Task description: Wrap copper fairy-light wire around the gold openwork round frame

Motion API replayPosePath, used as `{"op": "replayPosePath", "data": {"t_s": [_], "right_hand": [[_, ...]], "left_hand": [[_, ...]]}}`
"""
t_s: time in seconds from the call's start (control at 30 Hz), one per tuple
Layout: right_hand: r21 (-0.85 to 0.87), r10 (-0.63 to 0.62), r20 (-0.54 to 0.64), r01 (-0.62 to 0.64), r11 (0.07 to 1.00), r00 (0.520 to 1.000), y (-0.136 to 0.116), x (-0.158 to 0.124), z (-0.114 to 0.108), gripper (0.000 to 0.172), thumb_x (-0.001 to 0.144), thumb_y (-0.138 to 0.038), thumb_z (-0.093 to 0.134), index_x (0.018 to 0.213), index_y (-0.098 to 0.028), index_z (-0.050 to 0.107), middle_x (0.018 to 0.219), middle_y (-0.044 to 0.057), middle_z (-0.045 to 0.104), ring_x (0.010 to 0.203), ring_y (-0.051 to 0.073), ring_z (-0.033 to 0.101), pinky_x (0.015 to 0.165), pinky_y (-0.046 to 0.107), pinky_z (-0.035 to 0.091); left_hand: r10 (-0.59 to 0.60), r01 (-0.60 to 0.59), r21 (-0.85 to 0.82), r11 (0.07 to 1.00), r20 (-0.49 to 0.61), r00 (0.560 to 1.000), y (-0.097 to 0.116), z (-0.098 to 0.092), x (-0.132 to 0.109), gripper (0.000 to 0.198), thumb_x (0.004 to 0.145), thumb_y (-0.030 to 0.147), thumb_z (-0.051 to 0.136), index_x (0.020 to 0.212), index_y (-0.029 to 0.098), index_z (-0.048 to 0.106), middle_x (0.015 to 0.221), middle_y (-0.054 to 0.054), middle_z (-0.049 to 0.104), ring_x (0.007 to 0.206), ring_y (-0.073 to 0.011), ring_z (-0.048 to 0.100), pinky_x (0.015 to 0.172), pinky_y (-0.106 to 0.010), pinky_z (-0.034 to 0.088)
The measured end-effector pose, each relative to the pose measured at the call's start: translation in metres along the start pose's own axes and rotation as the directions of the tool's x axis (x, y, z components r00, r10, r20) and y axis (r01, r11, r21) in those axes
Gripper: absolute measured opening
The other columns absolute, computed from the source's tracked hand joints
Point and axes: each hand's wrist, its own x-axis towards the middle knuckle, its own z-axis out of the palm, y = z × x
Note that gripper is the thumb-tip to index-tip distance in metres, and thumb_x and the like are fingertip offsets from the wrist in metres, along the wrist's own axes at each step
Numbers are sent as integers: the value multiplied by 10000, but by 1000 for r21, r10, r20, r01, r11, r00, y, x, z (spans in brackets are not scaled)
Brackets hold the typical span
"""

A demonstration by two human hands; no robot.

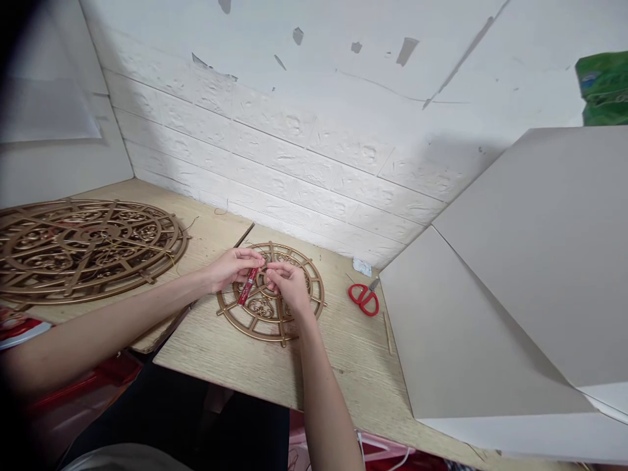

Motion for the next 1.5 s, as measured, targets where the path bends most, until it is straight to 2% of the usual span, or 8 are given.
{"op": "replayPosePath", "data": {"t_s": [0.17, 0.43, 0.57, 0.73, 0.87, 1.0, 1.33, 1.5], "right_hand": [[-84, -14, 44, 18, 996, 999, 6, 2, 2, 223, 635, -361, 707, 715, -159, 661, 623, -5, 584, 499, 73, 432, 433, 192, 329], [-80, -31, 9, 32, 996, 999, 8, 3, -2, 268, 684, -423, 678, 732, -166, 621, 553, -44, 477, 469, 58, 360, 409, 178, 248], [-47, 7, -41, -9, 999, 999, 1, 1, 0, 295, 673, -441, 678, 758, -162, 628, 543, -33, 523, 446, 66, 381, 381, 184, 203], [-48, -50, -83, 46, 998, 995, -2, 1, 2, 284, 662, -432, 688, 741, -169, 613, 535, -21, 582, 393, 71, 400, 358, 195, 205], [-12, -86, -90, 86, 996, 992, 0, 2, 1, 295, 658, -438, 697, 778, -179, 623, 661, 2, 635, 409, 69, 439, 347, 195, 224], [-49, -95, -81, 91, 995, 992, -1, 2, 1, 302, 667, -455, 689, 795, -183, 657, 546, -25, 563, 404, 73, 399, 375, 213, 264], [-22, -108, -68, 106, 994, 992, -2, 0, 2, 280, 687, -447, 683, 799, -192, 648, 518, -40, 511, 414, 74, 375, 386, 209, 262], [-36, -143, -48, 142, 989, 989, -1, 1, 2, 291, 715, -460, 654, 824, -191, 635, 565, -23, 558, 453, 92, 442, 393, 208, 308]], "left_hand": [[32, -35, 68, 997, 34, 999, -4, 0, 0, 286, 595, 328, 761, 779, 154, 628, 707, -12, 602, 599, -97, 554, 519, -218, 443], [94, -98, 62, 993, 58, 994, -4, -2, 1, 298, 639, 334, 743, 856, 162, 631, 811, -37, 651, 741, -126, 601, 597, -233, 476], [127, -128, 13, 992, 65, 990, -6, -4, 4, 395, 635, 318, 754, 961, 158, 597, 794, -52, 679, 743, -142, 625, 648, -268, 488], [127, -130, 33, 991, 82, 988, -3, -2, 3, 428, 617, 330, 760, 959, 138, 589, 802, -68, 690, 668, -136, 616, 611, -267, 471], [268, -284, 147, 947, 118, 956, 2, -1, 1, 450, 635, 344, 739, 1001, 136, 580, 766, -54, 679, 694, -148, 617, 644, -272, 456], [375, -407, 270, 873, 164, 912, 1, -2, 4, 410, 664, 336, 710, 1002, 141, 583, 741, -27, 659, 692, -136, 603, 677, -266, 445], [380, -418, 253, 873, 185, 906, -3, -2, 6, 343, 664, 323, 708, 931, 129, 616, 795, -46, 665, 739, -138, 603, 703, -269, 458], [383, -421, 274, 864, 183, 905, -3, -2, 6, 313, 667, 344, 706, 890, 135, 636, 809, -55, 675, 769, -155, 614, 735, -293, 469]]}}
